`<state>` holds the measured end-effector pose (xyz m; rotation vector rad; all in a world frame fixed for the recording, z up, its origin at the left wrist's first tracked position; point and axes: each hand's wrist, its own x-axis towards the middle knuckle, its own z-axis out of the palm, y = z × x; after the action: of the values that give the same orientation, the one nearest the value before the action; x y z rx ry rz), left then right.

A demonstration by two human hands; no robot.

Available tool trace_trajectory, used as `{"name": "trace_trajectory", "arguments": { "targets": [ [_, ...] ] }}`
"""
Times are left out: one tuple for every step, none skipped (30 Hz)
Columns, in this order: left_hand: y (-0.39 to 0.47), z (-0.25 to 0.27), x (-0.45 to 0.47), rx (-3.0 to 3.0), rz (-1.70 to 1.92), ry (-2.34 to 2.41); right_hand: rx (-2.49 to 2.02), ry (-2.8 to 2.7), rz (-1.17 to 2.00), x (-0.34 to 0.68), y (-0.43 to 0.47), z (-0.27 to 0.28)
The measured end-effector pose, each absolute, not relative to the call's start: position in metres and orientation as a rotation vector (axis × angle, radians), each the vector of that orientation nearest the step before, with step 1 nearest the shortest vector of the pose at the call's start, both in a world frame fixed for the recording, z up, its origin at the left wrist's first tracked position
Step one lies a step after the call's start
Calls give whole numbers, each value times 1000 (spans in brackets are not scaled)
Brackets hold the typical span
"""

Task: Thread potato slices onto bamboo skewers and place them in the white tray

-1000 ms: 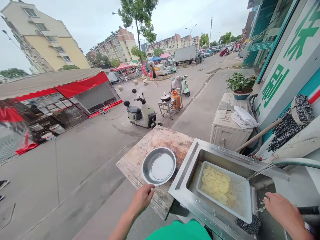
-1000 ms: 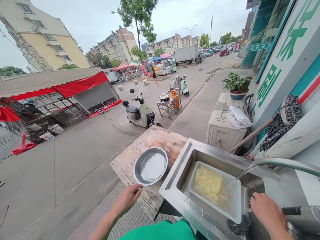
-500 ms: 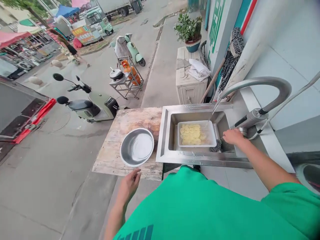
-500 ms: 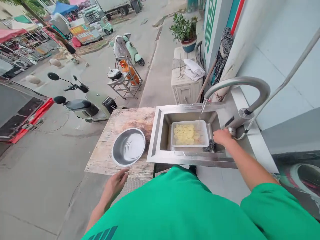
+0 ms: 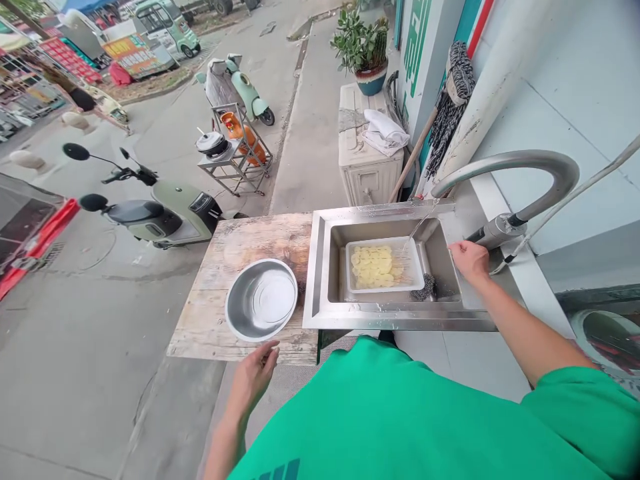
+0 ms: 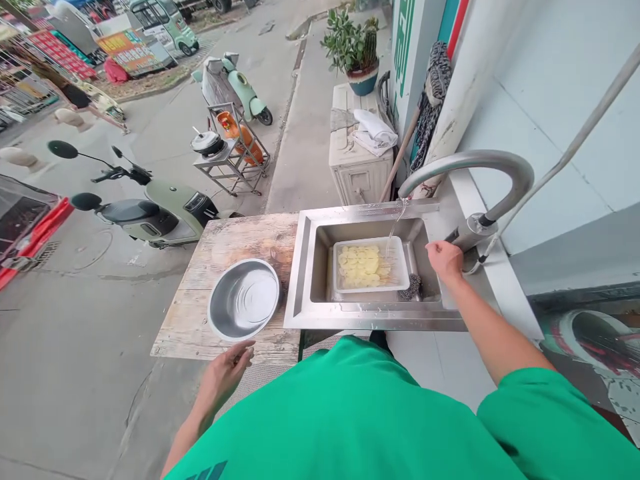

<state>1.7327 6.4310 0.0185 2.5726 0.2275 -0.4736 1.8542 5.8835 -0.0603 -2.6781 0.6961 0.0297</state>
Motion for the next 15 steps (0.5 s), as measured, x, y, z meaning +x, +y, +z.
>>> {"name": "trace_trajectory", "arguments": {
  "targets": [
    [6428,18,1737,2555,-484,229,-2659,724,-9,1854,5880,-59],
    [6423,18,1742,2533,-497,228,-2646,746,-30,1852,5877,-57],
    [6417,18,1748,2512,-510,222,-2637,754,-37,1851,5877,-55],
    [6410,19,1756,2495,-524,210,-2630,746,-43,1848,5878,-54],
    [6402,19,1764,2482,-539,192,-2628,724,-45,1845,5881,-52],
    [6393,20,1773,2473,-557,169,-2630,686,-42,1841,5886,-51],
    [6382,20,1783,2460,-583,142,-2636,639,-38,1837,5893,-52],
    [6370,18,1793,2428,-614,120,-2641,576,-28,1833,5901,-54],
    [6358,14,1805,2374,-657,102,-2643,500,-5,1831,5909,-57],
    [6345,8,1816,2288,-707,84,-2636,432,35,1830,5917,-64],
    [6332,-1,1829,2178,-751,71,-2623,388,85,1832,5924,-73],
    [6319,-13,1842,2083,-769,71,-2607,365,139,1836,5930,-85],
    [6307,-27,1855,2044,-764,75,-2591,382,194,1842,5933,-99],
    [6294,-43,1868,2070,-736,98,-2577,427,247,1851,5934,-114],
    [6282,-62,1882,2110,-731,139,-2564,502,295,1860,5933,-130]
  ]
}}
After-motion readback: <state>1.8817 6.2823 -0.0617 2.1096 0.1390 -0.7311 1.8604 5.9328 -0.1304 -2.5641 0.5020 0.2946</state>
